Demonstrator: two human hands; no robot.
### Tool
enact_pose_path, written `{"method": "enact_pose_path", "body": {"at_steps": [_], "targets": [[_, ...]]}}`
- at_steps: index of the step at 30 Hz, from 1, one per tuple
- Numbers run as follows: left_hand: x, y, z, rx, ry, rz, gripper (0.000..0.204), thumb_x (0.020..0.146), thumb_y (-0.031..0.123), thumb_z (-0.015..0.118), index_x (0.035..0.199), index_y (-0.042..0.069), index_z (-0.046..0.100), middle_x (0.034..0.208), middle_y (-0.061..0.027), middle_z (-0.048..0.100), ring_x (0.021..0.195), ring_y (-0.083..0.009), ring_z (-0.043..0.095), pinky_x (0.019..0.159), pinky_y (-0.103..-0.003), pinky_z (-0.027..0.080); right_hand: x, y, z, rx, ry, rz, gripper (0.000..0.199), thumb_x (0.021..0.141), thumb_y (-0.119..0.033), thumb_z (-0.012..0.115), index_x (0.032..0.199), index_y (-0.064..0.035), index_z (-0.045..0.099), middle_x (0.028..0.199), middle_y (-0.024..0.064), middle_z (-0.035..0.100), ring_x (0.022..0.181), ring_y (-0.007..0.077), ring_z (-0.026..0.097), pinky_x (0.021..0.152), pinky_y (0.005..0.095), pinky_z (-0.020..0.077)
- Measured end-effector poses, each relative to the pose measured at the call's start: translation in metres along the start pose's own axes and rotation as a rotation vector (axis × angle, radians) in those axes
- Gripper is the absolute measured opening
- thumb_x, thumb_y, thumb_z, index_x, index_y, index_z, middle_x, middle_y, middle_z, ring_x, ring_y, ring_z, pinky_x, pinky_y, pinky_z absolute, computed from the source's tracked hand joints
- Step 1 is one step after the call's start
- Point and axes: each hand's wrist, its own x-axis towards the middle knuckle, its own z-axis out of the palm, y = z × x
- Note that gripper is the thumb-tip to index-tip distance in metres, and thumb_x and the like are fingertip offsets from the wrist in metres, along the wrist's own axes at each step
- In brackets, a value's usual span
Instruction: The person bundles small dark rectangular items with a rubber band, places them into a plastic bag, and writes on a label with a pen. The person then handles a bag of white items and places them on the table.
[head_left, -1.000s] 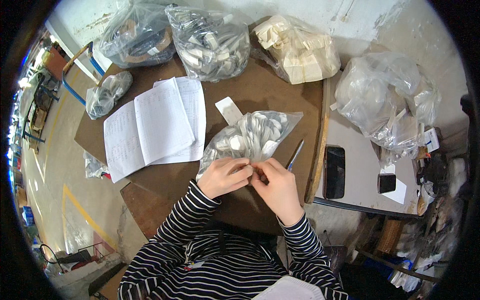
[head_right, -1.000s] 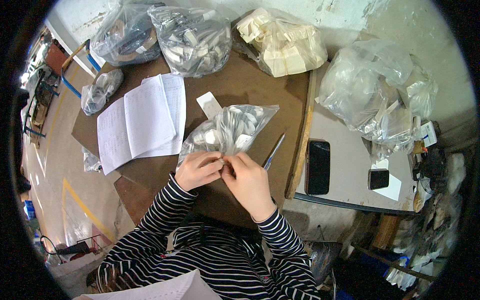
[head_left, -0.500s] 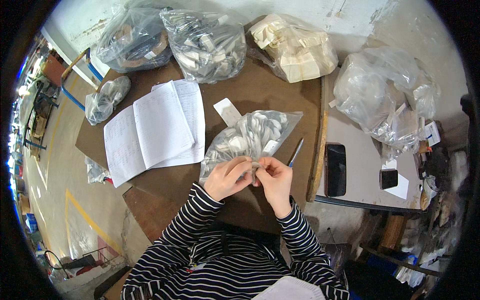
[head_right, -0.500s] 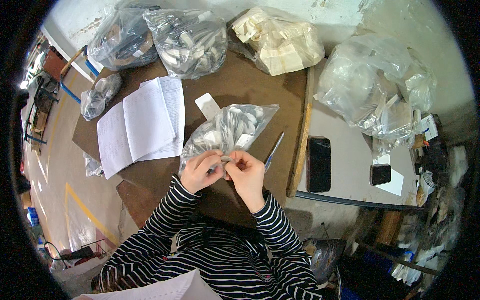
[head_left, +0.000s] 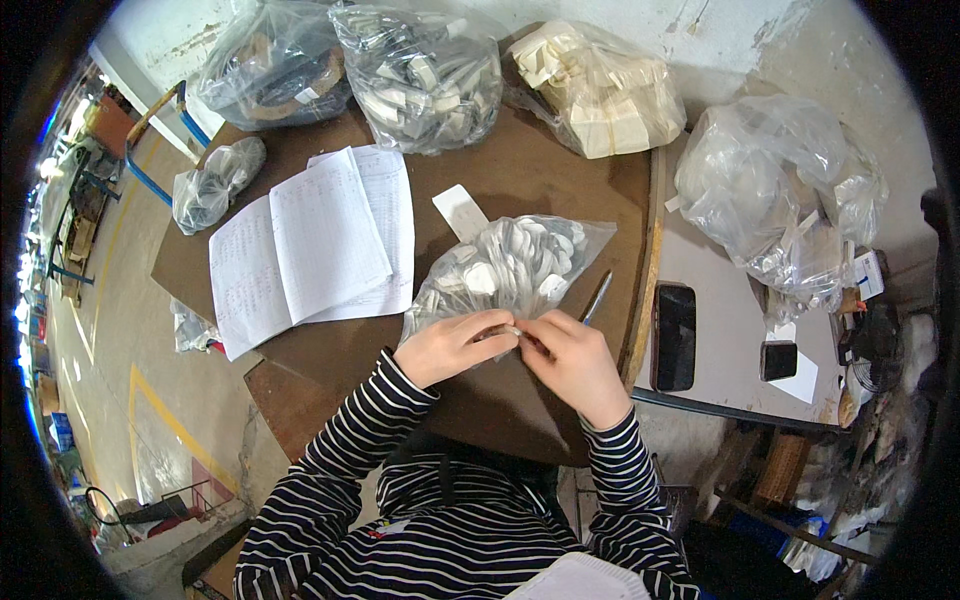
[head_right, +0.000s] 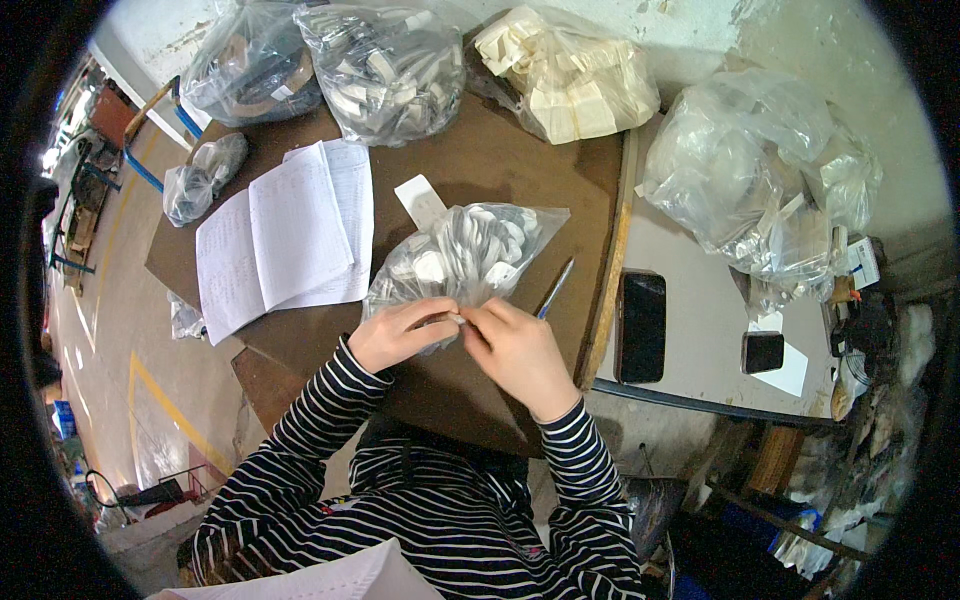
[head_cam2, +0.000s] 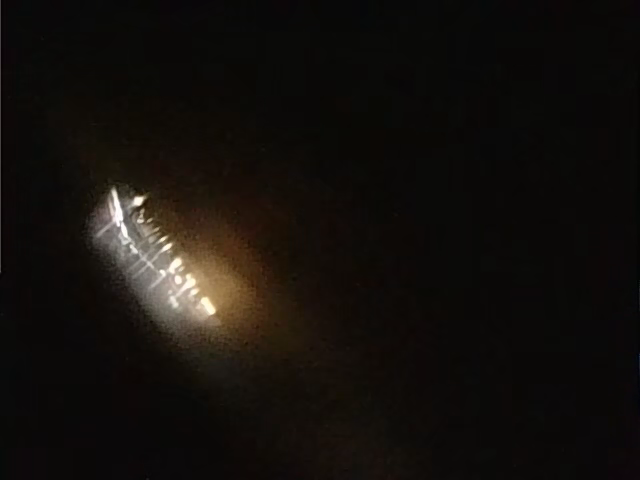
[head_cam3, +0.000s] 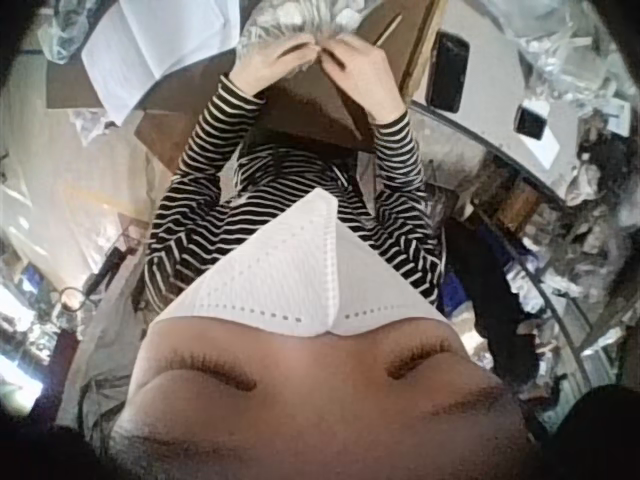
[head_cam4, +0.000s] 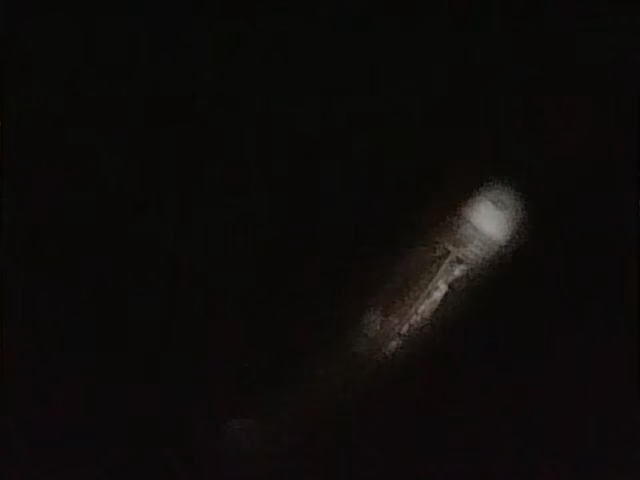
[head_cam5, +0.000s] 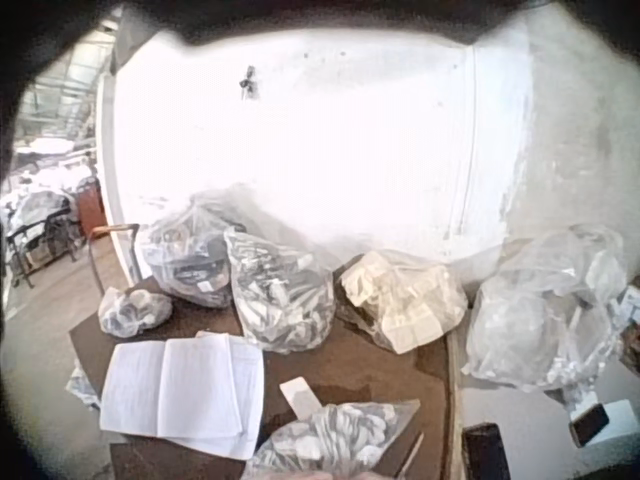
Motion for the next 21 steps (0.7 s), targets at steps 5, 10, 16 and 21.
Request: {"method": "enact_pose_path", "body": {"at_steps": [5,10,16,21], "targets": [[0.019,0.011,-0.012,-0.248,-0.123,-0.028,0.041,0.081,0.001,0.065,0.120,0.004,0.056,0.119,-0.0154,0.054,0.098,-0.0313,0.065,0.081,-0.037,0.056,-0.008,0.007,0.013,0.038,0.104,0.052,0.020,0.079,-0.004,0.074,0.097,0.0006,0.066,0.080,0.0114,0.063,0.065,0.0235,0.066,0.060,0.0330,0.0542],[0.021,0.014,-0.009,-0.252,-0.109,-0.089,0.037,0.081,0.003,0.068,0.117,0.005,0.057,0.119,-0.0135,0.057,0.086,-0.0294,0.066,0.073,-0.036,0.057,-0.012,0.008,0.021,0.166,0.254,0.086,0.017,0.078,-0.001,0.075,0.093,0.0020,0.067,0.076,0.0087,0.062,0.063,0.0165,0.064,0.057,0.0282,0.0523],[0.014,0.012,0.000,0.006,-0.015,-0.070,0.029,0.083,0.012,0.071,0.109,0.007,0.058,0.105,-0.0089,0.060,0.072,-0.0256,0.068,0.058,-0.033,0.058,-0.010,0.004,0.031,0.284,0.312,0.178,0.013,0.078,0.001,0.073,0.089,0.0023,0.067,0.074,0.0094,0.062,0.062,0.0160,0.063,0.057,0.0279,0.0517],[0.002,0.014,0.019,0.109,0.187,-0.120,0.035,0.080,0.010,0.073,0.112,0.008,0.059,0.106,-0.0104,0.064,0.073,-0.0261,0.069,0.058,-0.032,0.058,-0.006,-0.003,0.042,0.334,0.419,0.230,0.013,0.077,0.003,0.072,0.090,0.0029,0.068,0.073,0.0080,0.062,0.063,0.0122,0.061,0.058,0.0267,0.0515]]}}
